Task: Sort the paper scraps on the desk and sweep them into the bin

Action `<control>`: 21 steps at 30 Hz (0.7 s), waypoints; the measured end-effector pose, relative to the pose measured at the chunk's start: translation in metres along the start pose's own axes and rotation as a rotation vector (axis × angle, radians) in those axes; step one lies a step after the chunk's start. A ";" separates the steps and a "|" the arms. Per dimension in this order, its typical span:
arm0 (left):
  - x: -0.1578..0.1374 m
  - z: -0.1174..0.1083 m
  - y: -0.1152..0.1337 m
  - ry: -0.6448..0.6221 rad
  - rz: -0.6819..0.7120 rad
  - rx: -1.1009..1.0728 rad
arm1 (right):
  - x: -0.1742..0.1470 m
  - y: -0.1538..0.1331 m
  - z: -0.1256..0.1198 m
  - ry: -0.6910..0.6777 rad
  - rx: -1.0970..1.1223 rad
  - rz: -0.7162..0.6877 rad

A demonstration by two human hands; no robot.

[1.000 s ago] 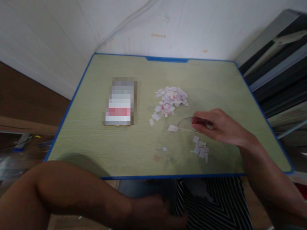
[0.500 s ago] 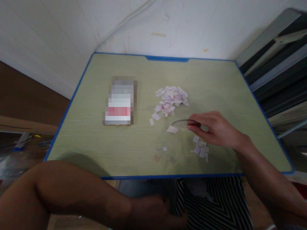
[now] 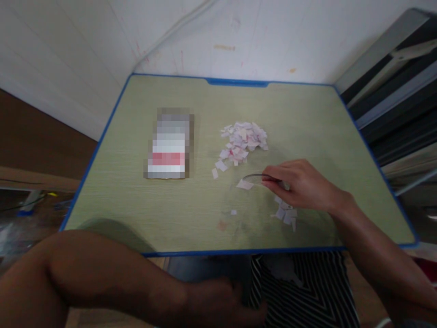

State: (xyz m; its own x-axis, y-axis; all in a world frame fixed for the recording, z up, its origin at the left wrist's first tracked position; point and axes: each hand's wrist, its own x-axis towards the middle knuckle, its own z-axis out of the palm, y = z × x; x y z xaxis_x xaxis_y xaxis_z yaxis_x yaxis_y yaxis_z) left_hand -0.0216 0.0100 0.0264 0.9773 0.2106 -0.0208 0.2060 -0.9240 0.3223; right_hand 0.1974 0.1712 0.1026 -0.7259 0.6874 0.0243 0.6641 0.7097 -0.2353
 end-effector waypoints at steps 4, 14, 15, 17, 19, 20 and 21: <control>-0.001 -0.005 -0.001 0.019 0.211 0.130 | 0.001 0.002 -0.002 -0.023 0.038 0.109; 0.002 -0.014 -0.005 -0.015 0.218 0.139 | -0.001 0.006 -0.001 0.044 -0.005 0.155; 0.001 -0.014 -0.005 -0.010 0.219 0.145 | -0.001 0.006 -0.001 0.049 0.003 0.166; 0.001 -0.011 -0.004 -0.005 0.217 0.156 | -0.001 0.006 -0.001 0.058 0.027 0.176; 0.001 -0.010 -0.004 0.003 0.217 0.180 | 0.000 0.006 -0.001 0.043 0.058 0.164; 0.001 -0.010 -0.003 0.003 0.218 0.191 | 0.000 0.006 -0.001 0.053 0.064 0.170; 0.001 -0.011 -0.003 0.001 0.225 0.199 | 0.001 0.006 -0.001 0.047 0.076 0.170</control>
State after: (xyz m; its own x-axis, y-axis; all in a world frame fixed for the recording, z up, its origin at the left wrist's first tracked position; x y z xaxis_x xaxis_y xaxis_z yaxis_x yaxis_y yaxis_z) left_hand -0.0220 0.0163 0.0353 0.9995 -0.0067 0.0306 -0.0105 -0.9919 0.1265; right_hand 0.2008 0.1763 0.1019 -0.5942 0.8040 0.0228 0.7597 0.5703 -0.3124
